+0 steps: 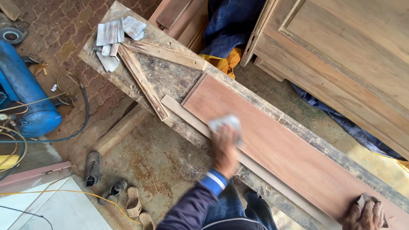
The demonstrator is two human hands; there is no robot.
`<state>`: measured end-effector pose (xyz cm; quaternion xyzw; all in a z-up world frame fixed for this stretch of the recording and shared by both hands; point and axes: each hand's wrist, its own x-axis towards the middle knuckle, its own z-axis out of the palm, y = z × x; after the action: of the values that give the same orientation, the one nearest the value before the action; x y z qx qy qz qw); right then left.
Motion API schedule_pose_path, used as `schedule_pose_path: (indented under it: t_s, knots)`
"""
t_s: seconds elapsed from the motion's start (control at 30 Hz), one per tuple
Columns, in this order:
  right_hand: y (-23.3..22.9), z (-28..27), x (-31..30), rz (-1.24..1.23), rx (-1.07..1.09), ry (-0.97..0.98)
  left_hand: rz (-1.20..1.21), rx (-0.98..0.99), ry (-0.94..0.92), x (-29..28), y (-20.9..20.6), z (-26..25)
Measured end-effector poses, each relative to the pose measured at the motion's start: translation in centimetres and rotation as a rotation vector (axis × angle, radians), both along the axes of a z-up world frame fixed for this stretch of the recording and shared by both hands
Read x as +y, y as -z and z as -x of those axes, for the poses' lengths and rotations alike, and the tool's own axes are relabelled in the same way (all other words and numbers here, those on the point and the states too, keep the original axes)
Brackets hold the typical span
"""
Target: Sanding a long wooden plank with pieces of sandpaper to smooth the surface.
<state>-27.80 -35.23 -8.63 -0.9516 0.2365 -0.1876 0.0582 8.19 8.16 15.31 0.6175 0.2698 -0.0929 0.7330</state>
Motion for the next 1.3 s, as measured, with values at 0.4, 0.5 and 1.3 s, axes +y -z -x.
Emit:
schedule_pose_path:
  t_s: [0.4,0.5,1.3]
  knots:
    - [-11.4,-6.3,10.6,-0.215,0.002,-0.291,-1.419,-0.736,0.691,11.9,17.3,-11.0]
    - [-13.3,-16.1,19.2,-0.303,0.011,-0.395,-1.338,-0.700,0.795,12.2,16.9,-12.9]
    - [-15.2,-36.7,35.4,-0.218,0.298,-0.948,-1.060,-0.542,0.906,12.6,13.0,-15.6]
